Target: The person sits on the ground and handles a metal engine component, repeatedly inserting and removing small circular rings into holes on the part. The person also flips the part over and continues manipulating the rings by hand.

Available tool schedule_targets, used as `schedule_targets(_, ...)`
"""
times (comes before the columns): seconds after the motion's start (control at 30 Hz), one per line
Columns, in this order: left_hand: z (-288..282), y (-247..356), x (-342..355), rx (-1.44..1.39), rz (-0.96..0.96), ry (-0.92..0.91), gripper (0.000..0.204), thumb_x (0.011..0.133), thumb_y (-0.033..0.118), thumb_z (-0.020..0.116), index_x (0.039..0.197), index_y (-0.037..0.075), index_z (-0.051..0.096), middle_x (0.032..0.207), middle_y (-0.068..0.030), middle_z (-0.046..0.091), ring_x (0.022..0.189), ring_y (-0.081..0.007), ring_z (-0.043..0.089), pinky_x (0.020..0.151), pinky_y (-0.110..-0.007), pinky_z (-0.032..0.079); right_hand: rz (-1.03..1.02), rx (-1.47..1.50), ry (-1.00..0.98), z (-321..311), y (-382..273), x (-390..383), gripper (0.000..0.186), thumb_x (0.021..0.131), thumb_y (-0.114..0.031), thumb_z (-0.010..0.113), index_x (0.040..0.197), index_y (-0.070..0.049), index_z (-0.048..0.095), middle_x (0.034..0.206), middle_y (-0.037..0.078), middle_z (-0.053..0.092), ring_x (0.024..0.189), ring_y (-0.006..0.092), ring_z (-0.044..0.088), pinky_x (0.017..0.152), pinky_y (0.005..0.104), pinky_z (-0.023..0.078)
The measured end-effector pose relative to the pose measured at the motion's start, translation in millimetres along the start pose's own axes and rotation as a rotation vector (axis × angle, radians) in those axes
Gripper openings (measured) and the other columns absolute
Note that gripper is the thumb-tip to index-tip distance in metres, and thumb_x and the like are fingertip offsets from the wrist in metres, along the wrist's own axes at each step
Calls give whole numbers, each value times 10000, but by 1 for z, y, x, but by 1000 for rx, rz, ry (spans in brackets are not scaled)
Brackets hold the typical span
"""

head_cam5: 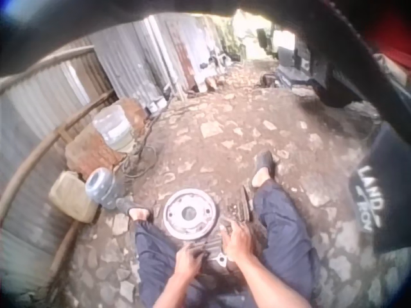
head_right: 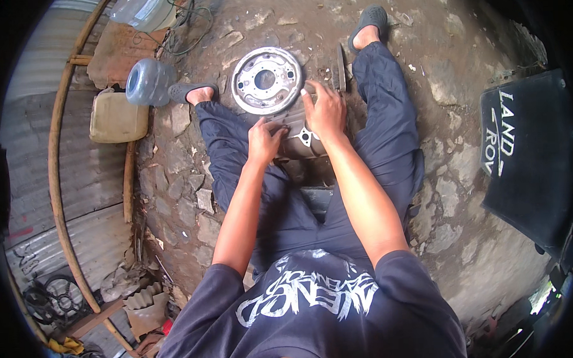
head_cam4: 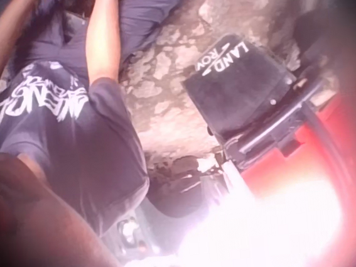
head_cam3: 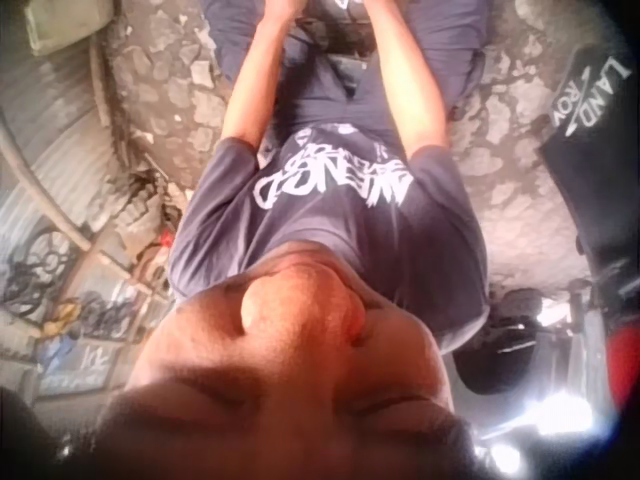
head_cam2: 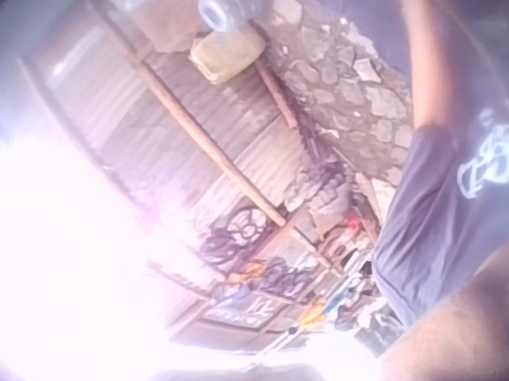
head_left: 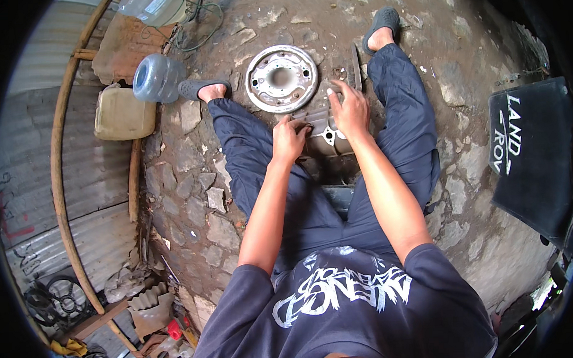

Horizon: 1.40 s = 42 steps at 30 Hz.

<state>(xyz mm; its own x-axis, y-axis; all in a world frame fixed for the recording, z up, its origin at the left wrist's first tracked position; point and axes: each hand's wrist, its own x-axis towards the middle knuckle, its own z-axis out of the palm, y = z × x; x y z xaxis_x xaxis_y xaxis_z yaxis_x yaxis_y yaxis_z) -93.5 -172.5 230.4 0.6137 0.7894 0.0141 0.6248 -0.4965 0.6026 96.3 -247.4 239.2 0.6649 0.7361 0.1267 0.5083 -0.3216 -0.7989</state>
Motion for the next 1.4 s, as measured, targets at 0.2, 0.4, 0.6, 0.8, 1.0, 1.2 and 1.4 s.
schedule_targets(0.2,9,4,-2,20,-20,90,190,825,145,838,984,43,820,902,-211,716,843,-398,705,816,-465,562,113,84,91,7,5,7,333,1007,-338,672,1232,-96,714,1104,219,759,1060,428,710,903,505,545)
schedule_targets(0.4,20,10,-5,27,-115,211,202,832,168,839,985,39,809,923,-227,721,873,-400,712,833,-470,566,137,4,-109,-6,-9,0,362,1004,-384,668,1308,-189,701,1130,222,756,1082,442,701,926,524,541)
schedule_targets(0.6,25,16,-21,34,-248,257,255,803,219,842,948,14,802,933,-233,724,895,-424,714,856,-491,570,162,41,-74,-6,-6,-1,348,1017,-374,651,1306,-189,703,1083,224,756,1041,454,702,908,536,541)
schedule_targets(0.8,30,5,-6,142,-318,246,303,859,308,843,973,28,819,981,-215,763,939,-396,740,879,-491,578,194,83,-66,-6,-13,3,539,997,-329,679,1520,-306,553,1206,195,736,1070,444,704,892,535,567)
schedule_targets(1.0,21,10,-16,202,-313,233,324,868,384,817,1009,93,832,1032,-188,738,959,-397,721,872,-507,574,309,17,-139,-13,-28,7,565,1089,-530,469,1614,-329,405,1108,270,738,1037,497,697,925,591,533)
schedule_targets(1.2,15,33,-17,128,-419,180,221,841,290,822,967,109,833,1040,-176,728,963,-397,722,854,-519,578,273,27,-110,-5,-20,1,559,1105,-525,426,1608,-282,415,1214,261,728,1118,494,683,984,578,511)
schedule_targets(1.4,17,38,-3,119,-403,254,186,858,256,802,947,95,825,1027,-156,706,929,-412,723,823,-529,581,120,101,25,-3,-16,9,477,1131,-417,431,1495,-139,566,1278,233,716,1166,470,674,1003,532,505)
